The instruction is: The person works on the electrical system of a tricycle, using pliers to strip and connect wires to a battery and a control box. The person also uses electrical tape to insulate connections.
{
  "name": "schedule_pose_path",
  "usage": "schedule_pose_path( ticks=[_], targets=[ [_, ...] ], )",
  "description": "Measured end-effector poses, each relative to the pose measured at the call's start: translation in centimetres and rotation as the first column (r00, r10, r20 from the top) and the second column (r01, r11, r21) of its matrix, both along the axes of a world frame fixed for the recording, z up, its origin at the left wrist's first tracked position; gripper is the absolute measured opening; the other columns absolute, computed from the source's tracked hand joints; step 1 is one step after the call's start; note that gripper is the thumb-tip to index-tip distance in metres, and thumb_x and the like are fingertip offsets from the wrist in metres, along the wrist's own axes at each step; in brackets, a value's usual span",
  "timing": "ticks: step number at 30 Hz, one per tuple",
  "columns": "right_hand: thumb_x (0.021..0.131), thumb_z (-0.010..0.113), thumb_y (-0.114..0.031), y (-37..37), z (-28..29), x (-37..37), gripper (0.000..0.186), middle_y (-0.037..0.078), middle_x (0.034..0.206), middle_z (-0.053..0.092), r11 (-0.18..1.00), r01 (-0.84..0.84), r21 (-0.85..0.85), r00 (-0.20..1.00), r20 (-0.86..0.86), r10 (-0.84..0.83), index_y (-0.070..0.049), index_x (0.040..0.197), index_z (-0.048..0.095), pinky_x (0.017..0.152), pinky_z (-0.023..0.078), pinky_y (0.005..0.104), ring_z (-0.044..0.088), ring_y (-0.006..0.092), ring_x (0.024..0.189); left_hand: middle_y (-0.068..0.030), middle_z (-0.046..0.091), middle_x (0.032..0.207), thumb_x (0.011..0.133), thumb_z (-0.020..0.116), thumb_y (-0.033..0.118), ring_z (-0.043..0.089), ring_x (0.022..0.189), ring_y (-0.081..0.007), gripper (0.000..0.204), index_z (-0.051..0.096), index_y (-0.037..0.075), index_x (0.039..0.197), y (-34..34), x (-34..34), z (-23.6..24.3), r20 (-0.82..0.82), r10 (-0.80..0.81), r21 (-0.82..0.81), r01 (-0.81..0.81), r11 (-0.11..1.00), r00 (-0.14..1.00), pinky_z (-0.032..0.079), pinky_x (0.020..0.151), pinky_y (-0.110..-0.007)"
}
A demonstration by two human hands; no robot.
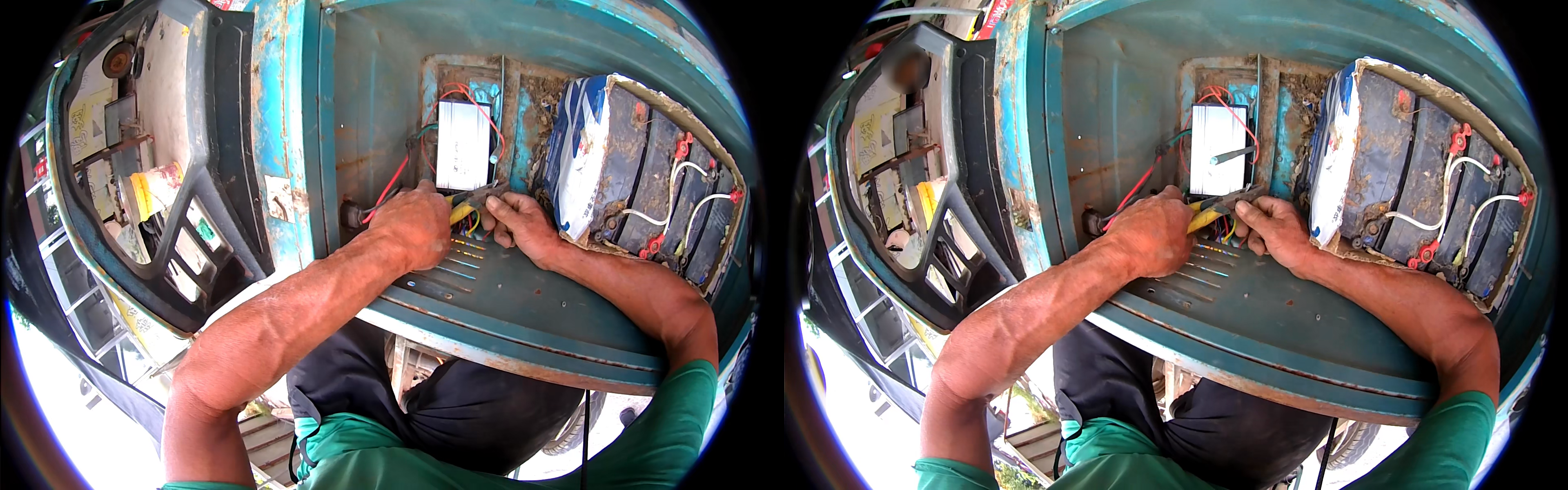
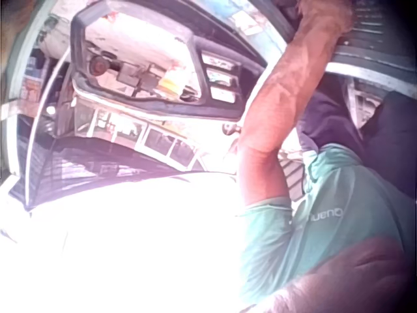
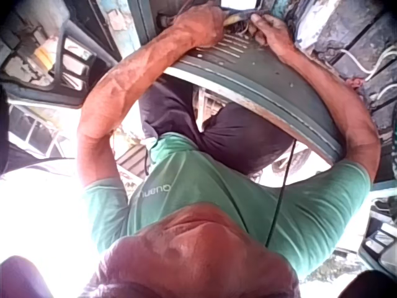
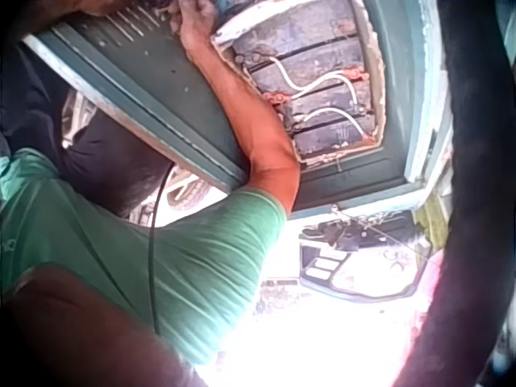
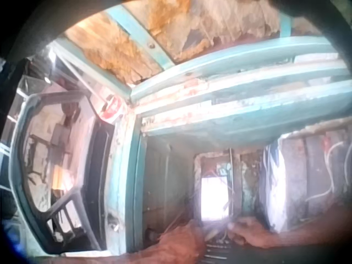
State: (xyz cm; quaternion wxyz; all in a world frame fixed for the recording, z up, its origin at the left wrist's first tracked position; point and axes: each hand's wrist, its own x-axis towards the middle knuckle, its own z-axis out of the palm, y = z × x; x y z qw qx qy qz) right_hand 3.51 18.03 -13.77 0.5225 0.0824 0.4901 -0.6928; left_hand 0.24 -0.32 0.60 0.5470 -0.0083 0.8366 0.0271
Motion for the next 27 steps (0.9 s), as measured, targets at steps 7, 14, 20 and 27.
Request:
schedule_pose_path(
  ticks=[7, 14, 20, 27],
  targets=[
    [0.105, 0.054, -0.041, 0.3, -0.2, -0.2, 0.038, -0.005, 0.074, 0.042, 0.997, -0.023, -0.075, 0.990, 0.135, 0.033, -0.009, 0.085, 0.050, 0.048, 0.027, 0.0227, 0.032, 0.0045, 0.056, -0.0208, 0.056, 0.129, 0.091, 0.064, 0.015, 0.061, 0.116, -0.0386, 0.027, 0.071, -0.001, 0.111, -0.1, 0.3, -0.1, -0.017, 0.009, -0.006, -0.009, 1.000, 1.000, 0.049, 0.100, -0.046],
    [0.105, 0.056, -0.043, 0.1, -0.2, -0.1, 0.040, -0.007, 0.068, 0.036, 0.997, -0.081, 0.017, 0.983, 0.165, 0.077, -0.013, 0.078, 0.048, 0.046, 0.024, 0.0233, 0.026, 0.0046, 0.052, -0.0196, 0.055, 0.128, 0.091, 0.063, 0.013, 0.059, 0.118, -0.0379, 0.024, 0.071, 0.000, 0.110, 0.0, 0.5, 0.1, -0.125, 0.032, -0.045, -0.038, 0.998, 0.992, 0.049, 0.100, -0.046],
    [0.106, 0.046, -0.052, 0.2, 0.3, -0.1, 0.048, -0.003, 0.068, 0.049, 0.999, 0.027, 0.036, 0.991, 0.129, -0.031, -0.012, 0.080, 0.054, 0.048, 0.032, 0.0253, 0.045, 0.0086, 0.051, -0.0191, 0.056, 0.127, 0.092, 0.063, 0.017, 0.060, 0.117, -0.0392, 0.025, 0.072, 0.001, 0.109, 0.1, -0.3, 0.0, -0.159, 0.009, -0.029, -0.014, 0.999, 0.987, 0.049, 0.099, -0.048],
    [0.104, 0.041, -0.042, 0.6, -0.2, -0.4, 0.043, 0.005, 0.076, 0.062, 0.995, 0.091, 0.029, 0.960, 0.262, -0.095, -0.004, 0.110, 0.059, 0.051, 0.039, 0.0273, 0.056, 0.0149, 0.053, -0.0199, 0.057, 0.126, 0.093, 0.066, 0.024, 0.061, 0.115, -0.0397, 0.030, 0.071, 0.001, 0.111, 0.4, -0.8, 0.3, -0.150, 0.074, -0.022, -0.078, 0.997, 0.986, 0.048, 0.100, -0.049]
  ],
)
